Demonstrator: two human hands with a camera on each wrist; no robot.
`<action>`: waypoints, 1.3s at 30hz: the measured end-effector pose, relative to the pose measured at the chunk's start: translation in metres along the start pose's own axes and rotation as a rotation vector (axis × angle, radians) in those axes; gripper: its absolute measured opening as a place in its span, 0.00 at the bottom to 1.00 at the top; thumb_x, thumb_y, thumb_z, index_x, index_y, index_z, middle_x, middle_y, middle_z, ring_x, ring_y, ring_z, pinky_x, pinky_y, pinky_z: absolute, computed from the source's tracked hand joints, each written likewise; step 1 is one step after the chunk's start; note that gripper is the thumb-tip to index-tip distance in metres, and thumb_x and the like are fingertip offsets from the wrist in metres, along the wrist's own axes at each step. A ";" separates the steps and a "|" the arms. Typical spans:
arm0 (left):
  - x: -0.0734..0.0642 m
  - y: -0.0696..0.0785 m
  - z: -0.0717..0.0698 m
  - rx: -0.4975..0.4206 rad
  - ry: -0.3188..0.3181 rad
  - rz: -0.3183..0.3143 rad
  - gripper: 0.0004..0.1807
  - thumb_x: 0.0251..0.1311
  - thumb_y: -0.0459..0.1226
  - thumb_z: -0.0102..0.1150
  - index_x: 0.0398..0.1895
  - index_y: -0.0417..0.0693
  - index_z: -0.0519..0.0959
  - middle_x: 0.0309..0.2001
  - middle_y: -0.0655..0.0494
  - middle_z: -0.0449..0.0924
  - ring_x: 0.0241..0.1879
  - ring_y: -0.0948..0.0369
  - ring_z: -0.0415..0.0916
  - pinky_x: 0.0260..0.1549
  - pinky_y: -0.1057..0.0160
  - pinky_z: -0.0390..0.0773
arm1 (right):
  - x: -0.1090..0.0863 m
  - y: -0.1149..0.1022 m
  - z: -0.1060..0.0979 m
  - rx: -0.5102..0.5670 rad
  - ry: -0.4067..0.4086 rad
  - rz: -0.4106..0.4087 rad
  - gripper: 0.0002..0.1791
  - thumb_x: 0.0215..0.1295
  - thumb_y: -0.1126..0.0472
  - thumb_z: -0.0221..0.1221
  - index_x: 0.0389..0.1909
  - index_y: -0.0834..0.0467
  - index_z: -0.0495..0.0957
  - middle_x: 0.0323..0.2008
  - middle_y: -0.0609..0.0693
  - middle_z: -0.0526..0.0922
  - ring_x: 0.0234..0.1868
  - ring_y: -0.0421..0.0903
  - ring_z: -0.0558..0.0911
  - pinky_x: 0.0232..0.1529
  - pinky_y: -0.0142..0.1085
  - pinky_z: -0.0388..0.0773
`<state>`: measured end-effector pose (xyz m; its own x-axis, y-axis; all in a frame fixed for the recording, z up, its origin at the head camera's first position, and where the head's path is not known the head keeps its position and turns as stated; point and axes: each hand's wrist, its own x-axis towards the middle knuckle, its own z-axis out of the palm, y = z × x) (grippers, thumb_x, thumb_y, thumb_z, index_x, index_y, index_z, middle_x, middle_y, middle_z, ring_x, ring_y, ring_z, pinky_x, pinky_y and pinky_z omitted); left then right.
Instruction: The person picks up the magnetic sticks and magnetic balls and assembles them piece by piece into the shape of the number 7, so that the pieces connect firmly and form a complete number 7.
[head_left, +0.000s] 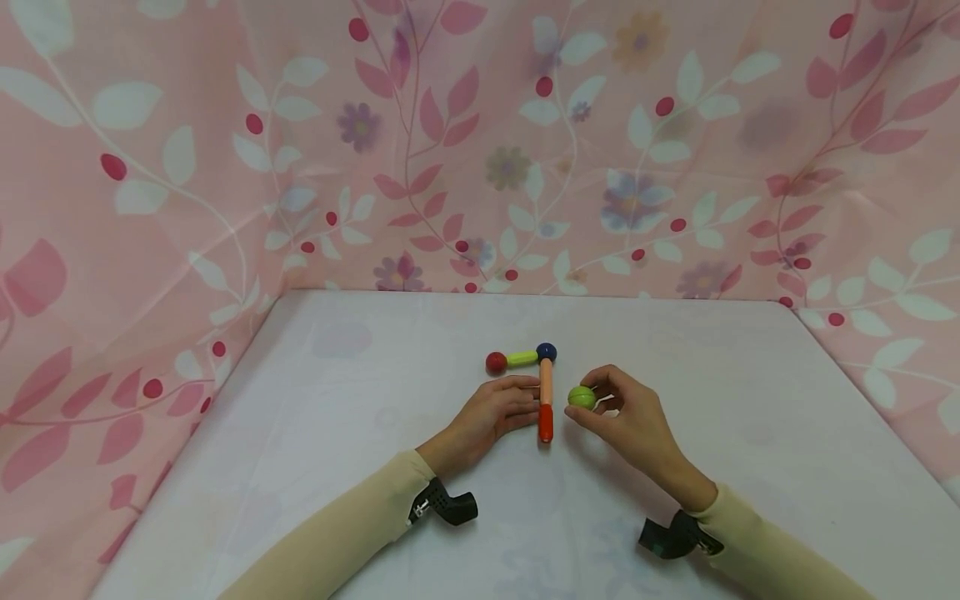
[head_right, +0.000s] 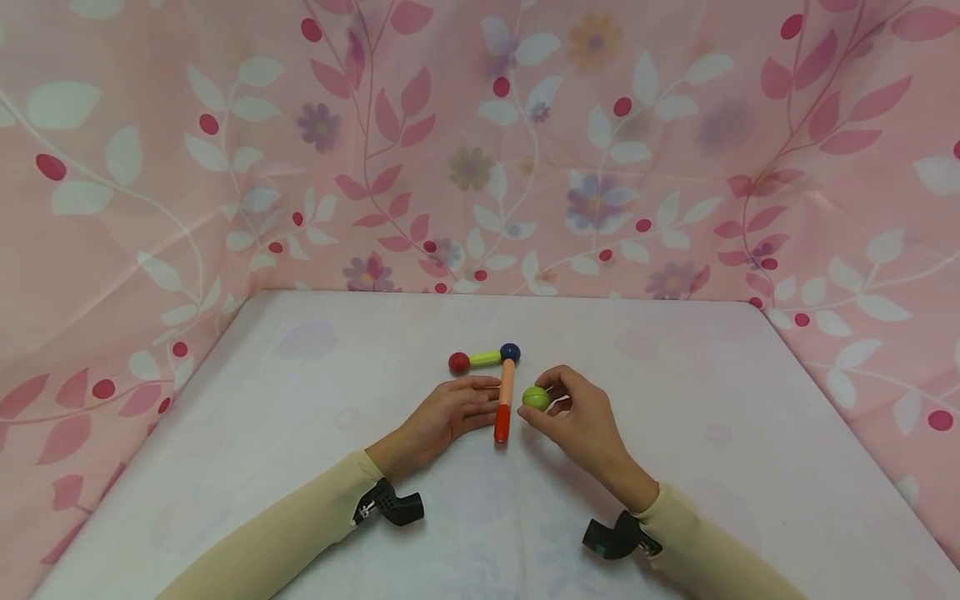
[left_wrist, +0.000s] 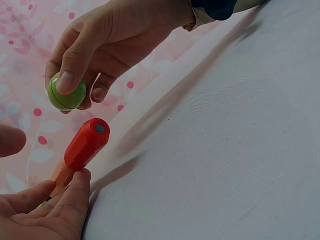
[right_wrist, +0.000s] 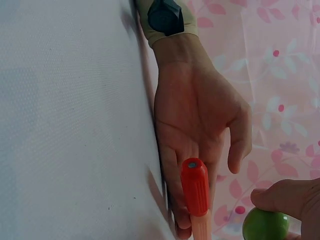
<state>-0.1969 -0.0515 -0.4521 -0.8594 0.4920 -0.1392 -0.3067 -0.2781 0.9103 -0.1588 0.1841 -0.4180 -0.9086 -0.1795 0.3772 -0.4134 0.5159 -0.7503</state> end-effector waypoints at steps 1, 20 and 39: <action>0.000 0.000 0.000 -0.002 -0.001 0.002 0.24 0.74 0.33 0.53 0.70 0.32 0.72 0.66 0.41 0.74 0.56 0.53 0.79 0.62 0.53 0.75 | 0.000 0.000 0.001 0.002 -0.002 0.000 0.19 0.56 0.64 0.78 0.44 0.58 0.80 0.38 0.47 0.83 0.38 0.47 0.81 0.39 0.36 0.84; 0.001 -0.001 0.000 0.000 -0.026 0.028 0.27 0.73 0.33 0.52 0.73 0.31 0.68 0.69 0.39 0.71 0.61 0.52 0.75 0.66 0.53 0.71 | -0.010 -0.005 0.011 0.063 -0.057 -0.039 0.19 0.57 0.64 0.78 0.45 0.57 0.80 0.40 0.46 0.84 0.37 0.46 0.82 0.39 0.40 0.85; 0.001 0.000 0.000 -0.010 -0.032 0.035 0.28 0.71 0.32 0.51 0.73 0.30 0.67 0.69 0.39 0.71 0.64 0.50 0.73 0.67 0.51 0.68 | -0.020 -0.007 0.023 0.094 -0.115 -0.055 0.19 0.55 0.66 0.78 0.43 0.57 0.79 0.37 0.44 0.84 0.35 0.44 0.83 0.38 0.39 0.85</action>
<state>-0.1980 -0.0509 -0.4521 -0.8564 0.5076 -0.0949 -0.2811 -0.3040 0.9102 -0.1394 0.1650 -0.4329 -0.8832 -0.3029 0.3581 -0.4613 0.4229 -0.7800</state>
